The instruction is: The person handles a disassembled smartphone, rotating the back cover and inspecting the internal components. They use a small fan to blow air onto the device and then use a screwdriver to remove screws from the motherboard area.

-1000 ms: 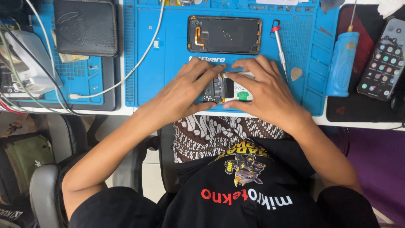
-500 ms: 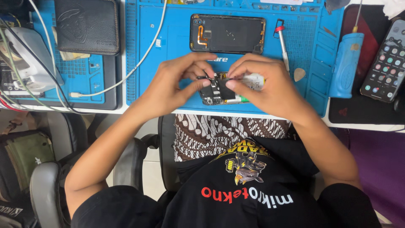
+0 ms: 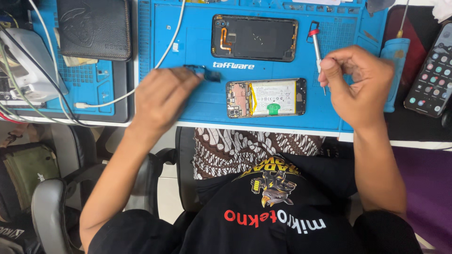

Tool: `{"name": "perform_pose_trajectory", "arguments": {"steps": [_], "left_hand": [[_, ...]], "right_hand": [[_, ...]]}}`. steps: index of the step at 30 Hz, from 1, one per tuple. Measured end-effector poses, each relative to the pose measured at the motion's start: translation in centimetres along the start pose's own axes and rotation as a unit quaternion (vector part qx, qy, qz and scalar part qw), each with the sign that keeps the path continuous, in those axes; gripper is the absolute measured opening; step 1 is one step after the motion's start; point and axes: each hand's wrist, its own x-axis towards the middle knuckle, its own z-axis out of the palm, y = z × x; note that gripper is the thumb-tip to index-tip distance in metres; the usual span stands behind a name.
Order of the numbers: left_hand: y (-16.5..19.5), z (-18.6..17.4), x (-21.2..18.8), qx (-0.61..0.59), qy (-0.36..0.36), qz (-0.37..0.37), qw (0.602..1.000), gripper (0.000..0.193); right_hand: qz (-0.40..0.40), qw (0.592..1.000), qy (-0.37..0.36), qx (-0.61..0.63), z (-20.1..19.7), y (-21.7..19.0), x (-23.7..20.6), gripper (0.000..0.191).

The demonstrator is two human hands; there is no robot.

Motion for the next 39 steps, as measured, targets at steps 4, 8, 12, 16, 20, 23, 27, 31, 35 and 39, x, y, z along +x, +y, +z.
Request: {"name": "perform_pose_trajectory", "arguments": {"steps": [4,8,12,16,20,23,27,31,35,39], "left_hand": [[1.2,-0.2,-1.3,-0.034,-0.056,-0.015,0.998,0.031],[1.2,-0.5,-1.9,-0.064,-0.101,-0.051,0.991,0.035],[1.3,-0.4,-1.7,-0.08,-0.113,-0.074,0.988,0.035],[2.7,0.7,-0.8,-0.125,-0.099,-0.066,0.985,0.062],[3.6,2.1,0.1,-0.137,-0.129,-0.07,0.98,0.082],[3.5,2.4,0.2,-0.139,-0.147,-0.07,0.977,0.085],[2.6,2.9,0.3,-0.14,-0.134,-0.031,0.981,0.093],[1.6,3.4,0.7,-0.167,-0.12,-0.031,0.978,0.099],[0.9,3.7,1.2,-0.241,-0.109,-0.08,0.961,0.1],[0.4,4.0,2.0,-0.298,-0.127,-0.129,0.937,0.098]], "right_hand": [[0.028,0.999,-0.003,-0.021,0.0,-1.0,0.1,0.011],[0.056,0.998,0.009,-0.035,0.1,-2.3,0.7,0.007],[0.006,0.997,0.003,-0.081,0.1,-2.5,0.5,0.004],[0.008,0.992,0.016,-0.125,0.5,-1.3,0.3,0.016],[-0.038,0.998,0.015,-0.056,1.3,-0.3,0.3,0.015],[-0.029,0.999,0.014,-0.02,1.6,0.0,0.1,0.018],[0.033,0.996,0.014,-0.077,1.9,0.2,0.1,0.033],[0.014,0.997,-0.001,-0.071,2.2,0.8,0.5,0.028],[0.032,0.999,-0.029,0.019,2.4,1.1,0.8,0.014],[0.063,0.995,-0.028,0.067,1.9,1.0,0.9,0.011]]}}
